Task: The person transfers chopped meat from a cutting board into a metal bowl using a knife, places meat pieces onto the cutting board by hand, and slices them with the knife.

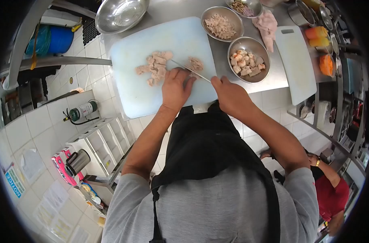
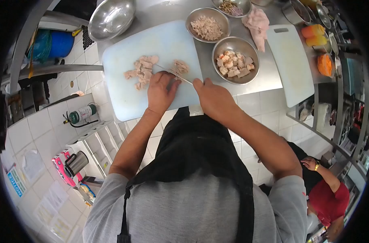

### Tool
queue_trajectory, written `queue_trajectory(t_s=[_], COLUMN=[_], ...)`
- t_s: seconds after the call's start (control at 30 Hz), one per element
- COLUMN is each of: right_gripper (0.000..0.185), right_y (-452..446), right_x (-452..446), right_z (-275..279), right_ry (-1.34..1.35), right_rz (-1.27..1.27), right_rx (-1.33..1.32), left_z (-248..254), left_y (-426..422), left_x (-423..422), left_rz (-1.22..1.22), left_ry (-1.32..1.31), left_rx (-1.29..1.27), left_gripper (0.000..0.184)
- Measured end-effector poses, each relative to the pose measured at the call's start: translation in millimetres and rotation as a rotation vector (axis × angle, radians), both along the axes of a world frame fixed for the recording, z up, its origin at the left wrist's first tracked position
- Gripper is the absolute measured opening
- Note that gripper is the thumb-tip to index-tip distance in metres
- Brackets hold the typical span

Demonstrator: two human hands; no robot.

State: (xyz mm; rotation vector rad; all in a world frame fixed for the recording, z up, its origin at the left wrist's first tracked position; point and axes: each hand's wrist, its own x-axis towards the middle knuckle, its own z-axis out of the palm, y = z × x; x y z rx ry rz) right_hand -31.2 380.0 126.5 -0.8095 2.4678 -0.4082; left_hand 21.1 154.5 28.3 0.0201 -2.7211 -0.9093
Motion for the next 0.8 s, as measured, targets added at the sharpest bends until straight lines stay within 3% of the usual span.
queue_trajectory(t_s=[0.1,0.3,0.5,0.8], right_gripper=[0.024,0.027,0.036,0.029], right_y=[-10.0,3.6,-5.4,-7.4], right_x=[-16.8,-3.1,-20.2,-16.6], right_z=[-4.2,11.0,1.5,7.1], right_ry=[0.059,-0.024,0.05,0.01], right_rz=[0.079,0.06,0.127,0.117], right_rx=[-0.086,0.043,-0.079,-0.051], left_z=[-1.6,-3.6,-3.3,-5.3], left_y=[1.6,-2.4,-1.1,-1.0], left_x=[-2.0,1.5,-3.4,0.6], left_rz=[0.008,0.052,0.017,-0.008], left_ry=[-0.006,-0.007,0.036,0.08], left_rx=[0.022,0.04,0.014,0.022], left_gripper=[0.023,0.022,0.019,0.014])
